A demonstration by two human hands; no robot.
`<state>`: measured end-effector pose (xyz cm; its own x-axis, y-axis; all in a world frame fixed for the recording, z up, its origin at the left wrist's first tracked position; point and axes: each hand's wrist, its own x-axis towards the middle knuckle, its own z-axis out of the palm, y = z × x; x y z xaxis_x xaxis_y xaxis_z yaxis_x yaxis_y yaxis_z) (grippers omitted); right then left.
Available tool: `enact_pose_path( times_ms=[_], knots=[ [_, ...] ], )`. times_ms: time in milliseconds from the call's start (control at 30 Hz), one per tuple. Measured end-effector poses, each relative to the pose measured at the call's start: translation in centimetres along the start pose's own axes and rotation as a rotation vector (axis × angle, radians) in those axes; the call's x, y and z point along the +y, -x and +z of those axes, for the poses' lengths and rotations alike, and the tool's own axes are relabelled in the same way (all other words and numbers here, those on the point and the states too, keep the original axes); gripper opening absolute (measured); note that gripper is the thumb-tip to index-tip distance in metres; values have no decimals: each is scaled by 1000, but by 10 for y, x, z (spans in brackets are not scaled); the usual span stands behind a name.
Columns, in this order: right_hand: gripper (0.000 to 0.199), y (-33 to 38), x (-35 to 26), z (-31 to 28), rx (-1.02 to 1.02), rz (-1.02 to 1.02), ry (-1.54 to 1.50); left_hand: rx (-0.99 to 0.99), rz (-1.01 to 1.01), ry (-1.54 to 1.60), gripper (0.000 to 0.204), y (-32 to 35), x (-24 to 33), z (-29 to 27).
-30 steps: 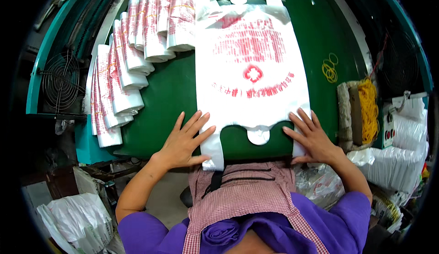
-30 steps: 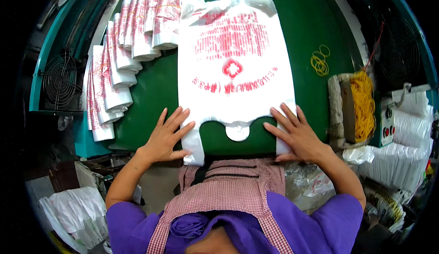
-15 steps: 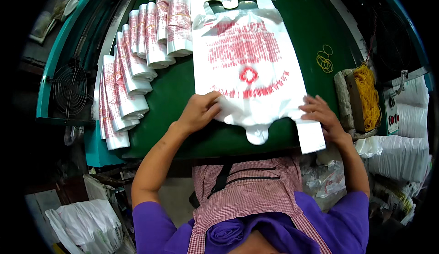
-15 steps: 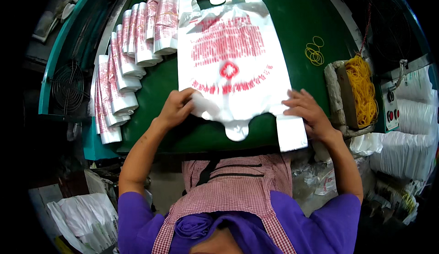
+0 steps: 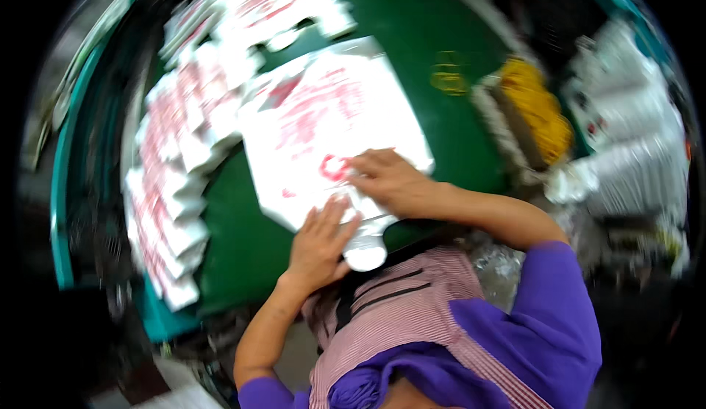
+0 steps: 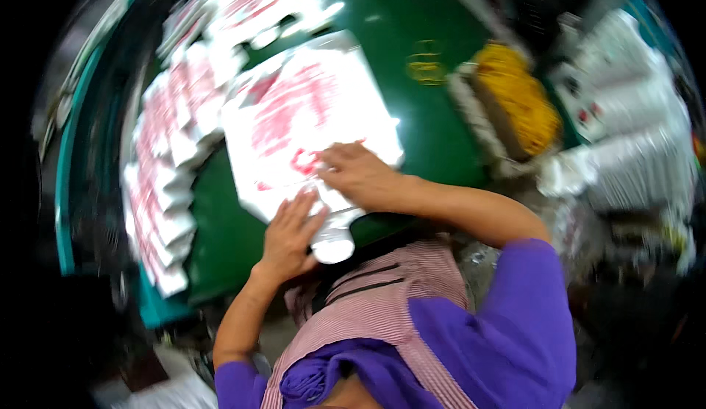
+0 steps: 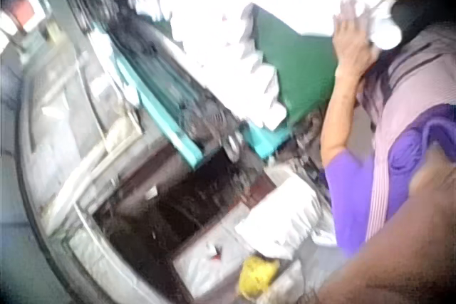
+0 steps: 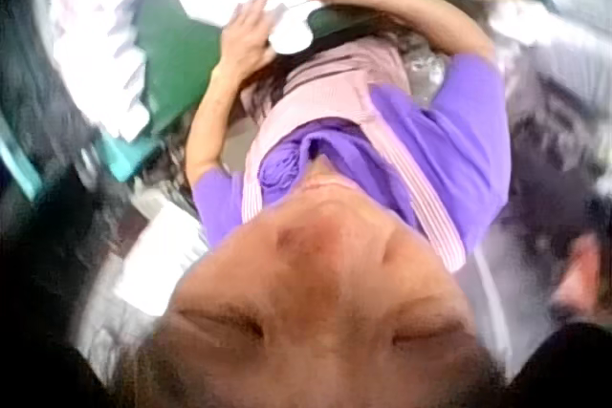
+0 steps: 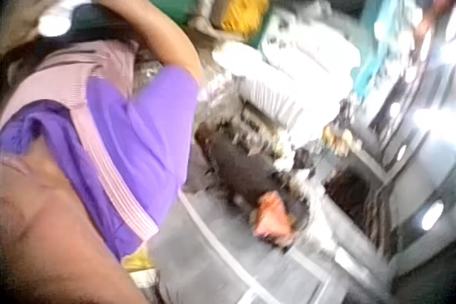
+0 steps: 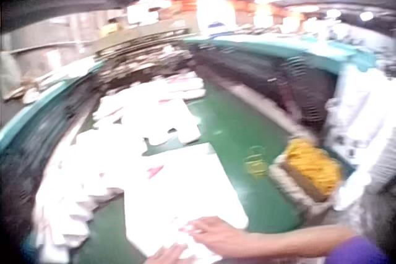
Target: The person folds white plastic bags with red printed text on a green workbench. They repeatedly flatten the bags, fold them into compact rectangular shapes, and secure them with yellow rubber bands. The finished bundles are stacked and then placed into a large white sack.
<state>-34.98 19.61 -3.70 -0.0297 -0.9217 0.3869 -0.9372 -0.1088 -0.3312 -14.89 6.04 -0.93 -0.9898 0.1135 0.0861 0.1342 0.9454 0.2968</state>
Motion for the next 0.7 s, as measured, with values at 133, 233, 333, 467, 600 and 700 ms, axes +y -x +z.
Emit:
enact_pose_path(
  times_ms=[133,233,333,467,600,700],
  knots=[
    [52,-22,24,-12,-256,233,56,263,-45,26,40,-25,-24,2],
    [56,-22,21,-26,95,87,-143,-66,-332,486,30,-70,-72,-33],
    [67,-24,4,-23,-56,60,-47,35,-401,299,21,-92,-94,-31],
    [76,-14,18,-7,-140,166,115,383,-88,-65,51,-73,-86,-17],
    [73,-2,9,-9,70,68,-17,142,-9,-180,61,-55,-48,-15],
    [56,16,-25,-8,296,115,-534,108,-137,-208,55,-71,-54,-13]
  ],
)
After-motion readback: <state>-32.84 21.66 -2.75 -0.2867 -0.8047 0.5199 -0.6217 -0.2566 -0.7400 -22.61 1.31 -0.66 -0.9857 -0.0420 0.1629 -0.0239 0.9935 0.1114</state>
